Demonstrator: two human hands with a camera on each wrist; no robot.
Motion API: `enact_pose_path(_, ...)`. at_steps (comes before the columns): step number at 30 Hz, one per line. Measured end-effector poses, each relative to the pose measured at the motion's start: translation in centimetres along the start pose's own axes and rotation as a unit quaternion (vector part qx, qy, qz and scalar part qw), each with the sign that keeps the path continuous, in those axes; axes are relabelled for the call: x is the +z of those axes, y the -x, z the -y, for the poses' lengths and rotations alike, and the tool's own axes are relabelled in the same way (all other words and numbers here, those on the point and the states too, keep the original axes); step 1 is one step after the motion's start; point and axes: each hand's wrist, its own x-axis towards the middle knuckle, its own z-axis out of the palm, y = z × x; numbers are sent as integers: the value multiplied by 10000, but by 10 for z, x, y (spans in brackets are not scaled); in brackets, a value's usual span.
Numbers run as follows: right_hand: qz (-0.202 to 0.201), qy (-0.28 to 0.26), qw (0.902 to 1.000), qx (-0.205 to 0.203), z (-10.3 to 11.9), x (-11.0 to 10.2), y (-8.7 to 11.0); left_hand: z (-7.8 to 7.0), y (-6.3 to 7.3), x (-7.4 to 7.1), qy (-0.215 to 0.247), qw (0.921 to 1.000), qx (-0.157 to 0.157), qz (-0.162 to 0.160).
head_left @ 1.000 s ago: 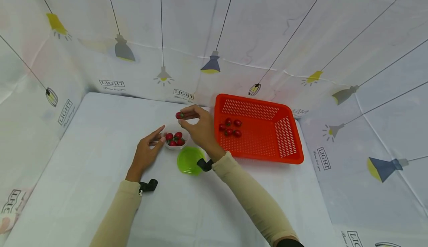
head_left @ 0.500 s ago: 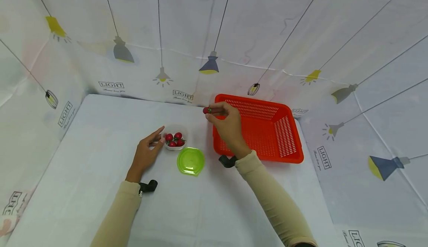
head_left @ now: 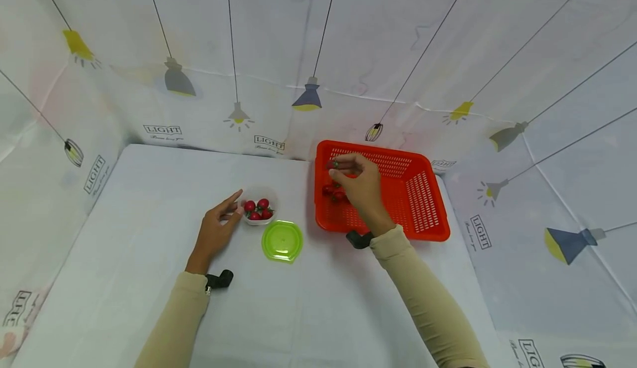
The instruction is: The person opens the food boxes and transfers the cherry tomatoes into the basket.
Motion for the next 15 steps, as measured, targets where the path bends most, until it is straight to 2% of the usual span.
enact_pose_path(7,-84,185,9998,75,-6,-16,-2,-2,-2,1,-30,10000,-72,61)
enact_pose_path(15,-255,510,9982,177,-24,-34,-7,2,0,0,-79,10000,1,-10)
